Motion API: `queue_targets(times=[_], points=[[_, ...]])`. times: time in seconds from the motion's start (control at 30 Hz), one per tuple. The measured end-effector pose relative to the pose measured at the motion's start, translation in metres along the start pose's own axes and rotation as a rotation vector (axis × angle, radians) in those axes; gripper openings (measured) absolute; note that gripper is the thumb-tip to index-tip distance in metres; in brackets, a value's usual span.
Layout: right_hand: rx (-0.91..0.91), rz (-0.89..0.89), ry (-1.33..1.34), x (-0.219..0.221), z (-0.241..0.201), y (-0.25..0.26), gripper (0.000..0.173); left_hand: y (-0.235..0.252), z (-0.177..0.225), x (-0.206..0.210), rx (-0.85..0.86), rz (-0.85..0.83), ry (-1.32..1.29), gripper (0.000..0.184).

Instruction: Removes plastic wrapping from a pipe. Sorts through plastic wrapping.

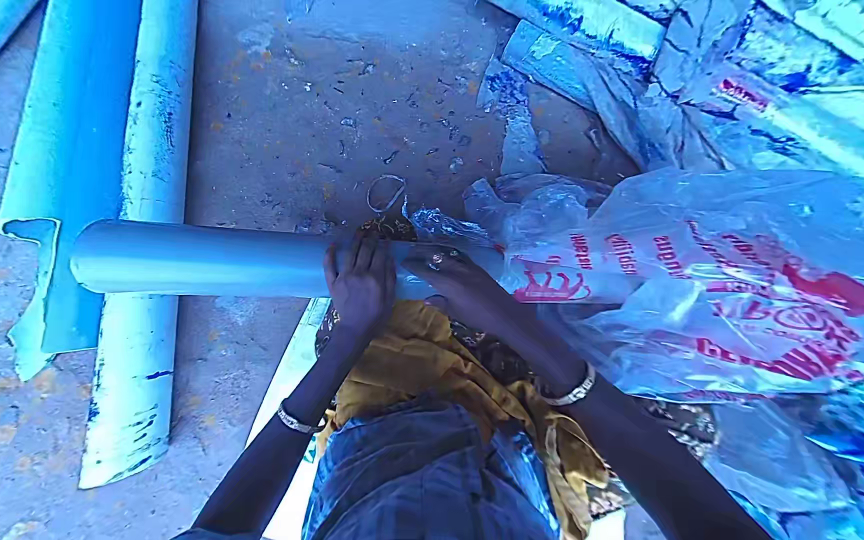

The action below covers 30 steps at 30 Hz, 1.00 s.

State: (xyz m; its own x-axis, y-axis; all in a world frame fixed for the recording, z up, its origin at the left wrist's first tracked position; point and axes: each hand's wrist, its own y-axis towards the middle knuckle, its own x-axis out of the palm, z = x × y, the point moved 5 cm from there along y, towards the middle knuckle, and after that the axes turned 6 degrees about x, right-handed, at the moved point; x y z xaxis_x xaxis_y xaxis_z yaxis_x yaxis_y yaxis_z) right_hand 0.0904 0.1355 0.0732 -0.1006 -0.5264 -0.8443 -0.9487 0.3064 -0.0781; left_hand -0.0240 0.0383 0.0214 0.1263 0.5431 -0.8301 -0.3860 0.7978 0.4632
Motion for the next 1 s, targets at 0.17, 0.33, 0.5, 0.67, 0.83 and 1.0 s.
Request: queue_targets(times=[0.17, 0.33, 0.5, 0.67, 0.83, 1.0], points=[[0.003, 0.265, 0.128, 0.002, 0.026, 0.016, 0.012, 0.009, -0.006, 0.01, 0.102, 0.063, 0.091, 0.048], [0.007, 0.128, 0.286, -0.015, 0.032, 0.013, 0.015, 0.047, -0.015, 0.015, 0.021, -0.095, 0.055, 0.047], [0.043, 0.241, 0.428, 0.007, 0.034, -0.027, 0.017, 0.062, -0.012, 0.022, -0.015, -0.21, 0.022, 0.043], [0.128, 0.315, 0.526, 0.036, 0.016, -0.137, 0.013, 0.113, -0.024, 0.035, -0.227, -0.632, 0.07, 0.053], [0.646, 0.435, 0.723, 0.032, 0.042, -0.288, 0.029, 0.131, -0.013, 0.039, -0.196, -0.797, 0.099, 0.056], [0.814, 1.178, 0.567, -0.047, 0.079, -0.324, 0.039, 0.044, -0.005, 0.018, 0.128, -0.126, 0.009, 0.047]])
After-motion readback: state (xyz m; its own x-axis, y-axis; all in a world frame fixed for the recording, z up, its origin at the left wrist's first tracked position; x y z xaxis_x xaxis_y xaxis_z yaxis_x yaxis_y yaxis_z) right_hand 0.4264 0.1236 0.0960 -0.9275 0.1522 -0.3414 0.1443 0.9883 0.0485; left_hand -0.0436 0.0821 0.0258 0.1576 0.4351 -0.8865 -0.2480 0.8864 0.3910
